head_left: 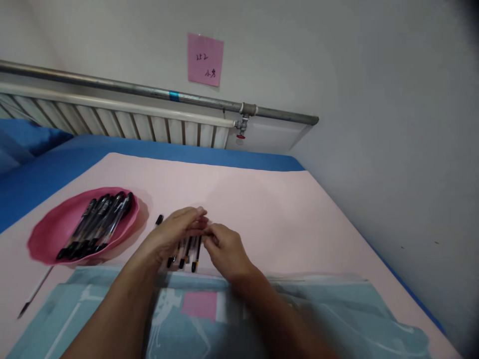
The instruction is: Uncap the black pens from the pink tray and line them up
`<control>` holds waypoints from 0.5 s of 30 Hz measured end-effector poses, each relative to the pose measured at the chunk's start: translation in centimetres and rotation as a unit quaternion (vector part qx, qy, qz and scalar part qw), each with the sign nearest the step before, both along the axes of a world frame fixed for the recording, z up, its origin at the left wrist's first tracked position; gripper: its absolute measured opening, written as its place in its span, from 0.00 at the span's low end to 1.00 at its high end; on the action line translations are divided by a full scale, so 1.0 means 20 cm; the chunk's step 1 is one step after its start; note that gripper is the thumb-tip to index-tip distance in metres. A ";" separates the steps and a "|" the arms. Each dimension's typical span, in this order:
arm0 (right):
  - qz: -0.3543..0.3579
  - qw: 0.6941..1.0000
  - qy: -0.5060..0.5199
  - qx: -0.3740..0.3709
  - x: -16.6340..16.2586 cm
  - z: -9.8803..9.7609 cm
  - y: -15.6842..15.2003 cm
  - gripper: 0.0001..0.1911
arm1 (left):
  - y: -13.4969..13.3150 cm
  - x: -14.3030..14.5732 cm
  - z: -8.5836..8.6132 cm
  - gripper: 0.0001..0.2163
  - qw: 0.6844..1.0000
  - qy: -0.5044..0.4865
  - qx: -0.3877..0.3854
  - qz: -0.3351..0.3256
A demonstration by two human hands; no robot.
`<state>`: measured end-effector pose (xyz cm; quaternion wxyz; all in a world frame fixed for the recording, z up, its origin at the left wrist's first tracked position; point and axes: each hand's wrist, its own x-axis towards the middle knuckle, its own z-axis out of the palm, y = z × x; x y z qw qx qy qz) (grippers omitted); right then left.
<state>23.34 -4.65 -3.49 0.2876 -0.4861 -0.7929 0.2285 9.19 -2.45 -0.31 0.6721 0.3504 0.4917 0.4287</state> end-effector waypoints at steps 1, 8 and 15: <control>0.001 1.000 -0.006 -0.027 0.01 -0.01 0.00 0.06 | 0.01 -0.03 -0.01 0.15 0.998 0.044 0.019 0.030; 0.038 0.992 -0.061 -0.102 -0.01 -0.02 -0.02 0.05 | 0.05 -0.34 -0.02 0.12 0.853 0.435 0.148 0.249; 0.010 0.995 -0.034 -0.094 0.00 0.02 -0.01 0.09 | 0.02 -0.61 -0.02 0.13 0.709 0.654 0.060 0.257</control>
